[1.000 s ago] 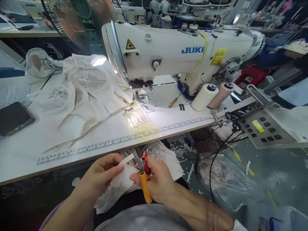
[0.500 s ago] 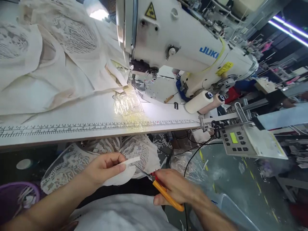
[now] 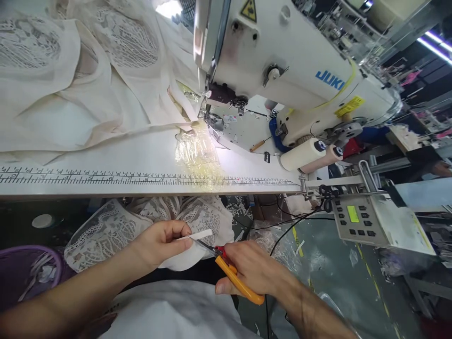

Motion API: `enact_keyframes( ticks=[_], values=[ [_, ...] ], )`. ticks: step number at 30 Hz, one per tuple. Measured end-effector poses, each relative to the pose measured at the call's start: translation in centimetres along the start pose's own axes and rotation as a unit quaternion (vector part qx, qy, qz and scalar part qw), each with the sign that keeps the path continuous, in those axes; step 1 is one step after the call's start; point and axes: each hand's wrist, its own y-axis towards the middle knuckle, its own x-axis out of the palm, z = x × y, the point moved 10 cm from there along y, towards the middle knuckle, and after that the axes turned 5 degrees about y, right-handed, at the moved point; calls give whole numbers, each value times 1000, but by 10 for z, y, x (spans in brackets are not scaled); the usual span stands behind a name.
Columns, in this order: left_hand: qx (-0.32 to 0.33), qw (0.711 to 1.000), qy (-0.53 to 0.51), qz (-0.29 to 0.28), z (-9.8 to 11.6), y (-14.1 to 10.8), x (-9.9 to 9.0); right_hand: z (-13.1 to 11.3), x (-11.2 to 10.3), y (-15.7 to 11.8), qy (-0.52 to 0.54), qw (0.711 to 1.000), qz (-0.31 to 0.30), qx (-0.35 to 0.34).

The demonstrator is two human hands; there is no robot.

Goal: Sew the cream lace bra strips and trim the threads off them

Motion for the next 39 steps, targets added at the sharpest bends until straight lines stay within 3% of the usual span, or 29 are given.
enact_keyframes(
  ticks=[14,18,21,26,30,33,39],
  values=[
    [-27,999,-14,14,7,-5,-3,8,4,2,42,996,28,74],
    [-24,999,-17,13,8,-7,-4,11,11,4,58,996,48,50],
    [-14,999,-25,16,7,-7,-7,12,8,4,89,991,102,14],
    [27,999,-24,9,17,-11,-16,2,-22,1,165,954,242,-60],
    [69,997,-12,37,35,-19,-30,-22,-39,2,254,897,328,-152],
    [72,995,-34,66,36,-23,-40,-37,-37,10,294,872,346,-182],
    [80,990,-69,97,29,-29,-53,-49,-35,27,294,876,351,-152]
  ],
)
